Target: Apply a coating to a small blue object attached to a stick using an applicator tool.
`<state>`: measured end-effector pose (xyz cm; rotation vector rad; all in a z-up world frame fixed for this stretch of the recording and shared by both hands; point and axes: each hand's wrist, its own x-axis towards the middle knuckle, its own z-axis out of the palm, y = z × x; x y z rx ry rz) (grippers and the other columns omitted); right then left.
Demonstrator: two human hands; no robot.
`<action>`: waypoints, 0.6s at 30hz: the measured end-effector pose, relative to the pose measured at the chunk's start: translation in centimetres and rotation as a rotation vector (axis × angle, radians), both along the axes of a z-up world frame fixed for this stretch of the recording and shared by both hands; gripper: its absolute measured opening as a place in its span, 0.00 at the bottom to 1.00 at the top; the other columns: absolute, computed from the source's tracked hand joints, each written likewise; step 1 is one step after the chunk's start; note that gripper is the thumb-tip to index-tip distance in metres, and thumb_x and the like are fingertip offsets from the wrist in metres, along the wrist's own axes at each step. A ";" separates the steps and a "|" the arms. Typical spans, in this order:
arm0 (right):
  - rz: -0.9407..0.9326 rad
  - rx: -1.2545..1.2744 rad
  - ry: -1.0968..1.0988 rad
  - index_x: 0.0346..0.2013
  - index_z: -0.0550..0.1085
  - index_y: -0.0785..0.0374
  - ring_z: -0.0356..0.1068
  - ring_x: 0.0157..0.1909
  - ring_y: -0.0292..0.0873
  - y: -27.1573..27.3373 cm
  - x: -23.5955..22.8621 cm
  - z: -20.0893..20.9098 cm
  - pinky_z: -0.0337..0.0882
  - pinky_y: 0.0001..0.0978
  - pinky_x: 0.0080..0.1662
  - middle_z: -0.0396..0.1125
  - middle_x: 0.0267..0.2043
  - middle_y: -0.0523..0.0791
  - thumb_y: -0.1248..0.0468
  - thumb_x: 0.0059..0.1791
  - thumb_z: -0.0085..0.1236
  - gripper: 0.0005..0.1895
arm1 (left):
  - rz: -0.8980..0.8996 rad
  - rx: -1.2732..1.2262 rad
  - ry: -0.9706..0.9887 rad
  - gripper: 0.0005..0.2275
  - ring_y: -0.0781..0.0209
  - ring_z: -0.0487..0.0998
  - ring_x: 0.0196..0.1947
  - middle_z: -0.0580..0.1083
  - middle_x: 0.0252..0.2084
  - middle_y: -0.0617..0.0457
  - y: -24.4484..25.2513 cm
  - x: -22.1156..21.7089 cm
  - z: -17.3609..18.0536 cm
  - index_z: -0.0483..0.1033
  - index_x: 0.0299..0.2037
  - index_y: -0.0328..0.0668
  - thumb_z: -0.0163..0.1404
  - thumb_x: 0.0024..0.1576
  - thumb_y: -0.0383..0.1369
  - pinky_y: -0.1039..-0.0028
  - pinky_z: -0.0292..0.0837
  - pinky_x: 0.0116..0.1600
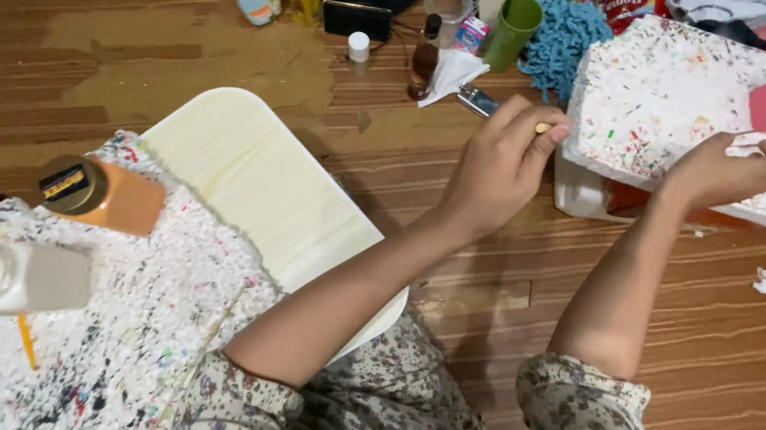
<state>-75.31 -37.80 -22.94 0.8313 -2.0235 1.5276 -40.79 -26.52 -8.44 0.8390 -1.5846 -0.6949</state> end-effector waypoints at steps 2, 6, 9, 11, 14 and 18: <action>-0.088 0.046 -0.159 0.45 0.62 0.60 0.76 0.55 0.51 -2.5 -3.7 -2.4 0.75 0.44 0.61 0.67 0.49 0.49 0.75 0.41 0.65 0.25 | 0.015 -0.046 0.034 0.06 0.57 0.73 0.35 0.71 0.38 0.52 -1.2 -1.9 -0.4 0.75 0.45 0.37 0.47 0.64 0.29 0.68 0.70 0.44; -0.087 0.043 -0.392 0.62 0.52 0.68 0.79 0.59 0.53 -4.5 -5.5 -3.1 0.84 0.33 0.64 0.64 0.60 0.57 0.73 0.41 0.68 0.42 | 0.012 -0.048 0.065 0.05 0.58 0.71 0.30 0.71 0.38 0.52 -2.7 -4.7 -1.2 0.75 0.45 0.38 0.48 0.64 0.28 0.68 0.69 0.39; -0.088 0.129 -0.430 0.66 0.52 0.71 0.77 0.59 0.56 -5.1 -5.8 -2.5 0.82 0.40 0.62 0.60 0.62 0.61 0.66 0.48 0.68 0.41 | -0.008 0.010 0.050 0.06 0.62 0.69 0.27 0.70 0.38 0.54 -3.2 -5.5 -1.3 0.75 0.46 0.39 0.47 0.65 0.30 0.70 0.67 0.36; -0.096 0.133 -0.506 0.44 0.71 0.62 0.84 0.41 0.42 -5.2 -5.0 0.0 0.92 0.23 0.47 0.66 0.46 0.47 0.65 0.50 0.54 0.09 | -0.014 0.029 0.041 0.07 0.62 0.69 0.27 0.70 0.37 0.53 -3.6 -5.6 -1.4 0.75 0.46 0.38 0.46 0.65 0.31 0.70 0.67 0.36; -0.188 0.109 -0.393 0.31 0.75 0.54 0.86 0.32 0.35 -6.0 -5.9 -0.1 0.87 0.29 0.37 0.78 0.30 0.41 0.61 0.50 0.42 0.12 | 0.016 0.018 0.038 0.06 0.62 0.68 0.28 0.70 0.36 0.54 -4.3 -5.6 -2.4 0.75 0.46 0.39 0.48 0.64 0.30 0.71 0.66 0.36; -0.191 0.128 -0.303 0.27 0.73 0.53 0.79 0.23 0.32 -7.1 -7.0 -1.6 0.80 0.29 0.29 0.74 0.22 0.38 0.59 0.52 0.38 0.15 | 0.050 -0.002 -0.028 0.09 0.62 0.70 0.30 0.73 0.38 0.52 -4.8 -4.2 -2.2 0.77 0.46 0.37 0.46 0.65 0.33 0.71 0.66 0.38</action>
